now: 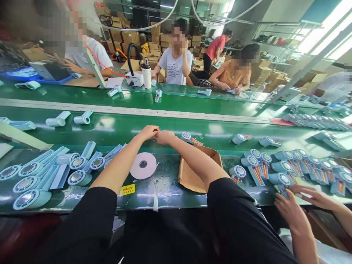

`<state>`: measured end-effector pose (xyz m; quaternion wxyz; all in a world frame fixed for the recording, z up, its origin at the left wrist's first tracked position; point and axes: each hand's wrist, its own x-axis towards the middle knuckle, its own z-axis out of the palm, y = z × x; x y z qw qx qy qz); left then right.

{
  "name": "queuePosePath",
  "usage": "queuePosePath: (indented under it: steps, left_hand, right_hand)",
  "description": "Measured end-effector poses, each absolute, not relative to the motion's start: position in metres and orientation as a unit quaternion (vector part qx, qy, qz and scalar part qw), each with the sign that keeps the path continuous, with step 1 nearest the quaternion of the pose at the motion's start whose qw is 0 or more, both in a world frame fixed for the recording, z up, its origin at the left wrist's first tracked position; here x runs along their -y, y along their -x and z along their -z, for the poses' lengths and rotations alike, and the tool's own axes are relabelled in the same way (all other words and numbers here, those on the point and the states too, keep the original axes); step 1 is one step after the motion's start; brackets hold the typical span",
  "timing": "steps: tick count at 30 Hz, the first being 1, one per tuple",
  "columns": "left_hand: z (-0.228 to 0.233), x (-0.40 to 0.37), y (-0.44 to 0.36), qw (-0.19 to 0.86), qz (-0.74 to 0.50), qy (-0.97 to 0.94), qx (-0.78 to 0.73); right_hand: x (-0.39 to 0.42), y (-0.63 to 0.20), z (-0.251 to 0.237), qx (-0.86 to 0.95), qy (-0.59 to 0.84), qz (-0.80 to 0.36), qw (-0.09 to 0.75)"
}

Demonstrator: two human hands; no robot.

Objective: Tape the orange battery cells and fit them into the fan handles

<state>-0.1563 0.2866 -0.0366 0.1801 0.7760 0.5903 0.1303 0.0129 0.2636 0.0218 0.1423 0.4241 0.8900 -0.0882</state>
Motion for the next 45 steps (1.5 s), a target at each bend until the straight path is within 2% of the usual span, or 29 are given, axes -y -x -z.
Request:
queuePosePath:
  steps: [7, 11, 16, 21, 24, 25, 28, 31, 33, 36, 39, 43, 45]
  left_hand:
    - [0.030, -0.283, 0.145, 0.162, -0.119, -0.767, -0.609]
    - [0.019, -0.284, 0.138, 0.135, -0.096, -0.766, -0.621]
    - [-0.005, -0.278, 0.121, 0.101, -0.113, -0.762, -0.630]
    - [0.013, -0.187, 0.140, 0.041, -0.197, -0.753, -0.627]
    - [0.044, -0.104, 0.175, 0.044, -0.145, -0.787, -0.598]
    - [0.053, -0.080, 0.185, 0.040, -0.116, -0.794, -0.596]
    - [0.066, -0.037, 0.193, 0.033, -0.068, -0.799, -0.597]
    - [0.051, -0.029, 0.172, 0.028, -0.080, -0.794, -0.602]
    - [0.033, -0.030, 0.150, 0.007, -0.121, -0.795, -0.595]
    - [0.009, -0.026, 0.122, -0.046, -0.209, -0.799, -0.562]
    - [0.000, -0.016, 0.112, -0.079, -0.295, -0.785, -0.539]
    - [0.011, -0.006, 0.123, -0.025, -0.379, -0.712, -0.590]
    - [0.021, -0.001, 0.126, -0.001, -0.401, -0.678, -0.617]
  right_hand:
    - [-0.252, -0.026, -0.033, -0.895, -0.416, 0.102, 0.122]
    - [-0.245, -0.026, -0.045, -0.891, -0.425, 0.136, 0.083]
    - [-0.233, -0.085, -0.072, -0.880, -0.449, 0.155, 0.015]
    - [-0.188, -0.209, -0.078, -0.860, -0.486, 0.152, 0.003]
    - [-0.137, -0.275, -0.061, -0.831, -0.523, 0.190, 0.009]
    - [-0.119, -0.287, -0.052, -0.821, -0.527, 0.218, -0.013]
    - [-0.072, -0.291, -0.025, -0.766, -0.524, 0.339, -0.156]
    - [-0.047, -0.254, -0.008, -0.702, -0.495, 0.437, -0.267]
    - [-0.039, -0.218, -0.006, -0.669, -0.467, 0.500, -0.291]
    - [-0.032, -0.170, -0.008, -0.665, -0.422, 0.559, -0.259]
    - [-0.022, -0.146, -0.007, -0.737, -0.343, 0.553, -0.184]
    - [-0.022, -0.155, -0.005, -0.857, -0.225, 0.463, 0.003]
    - [-0.040, -0.173, -0.010, -0.871, -0.330, 0.362, 0.041]
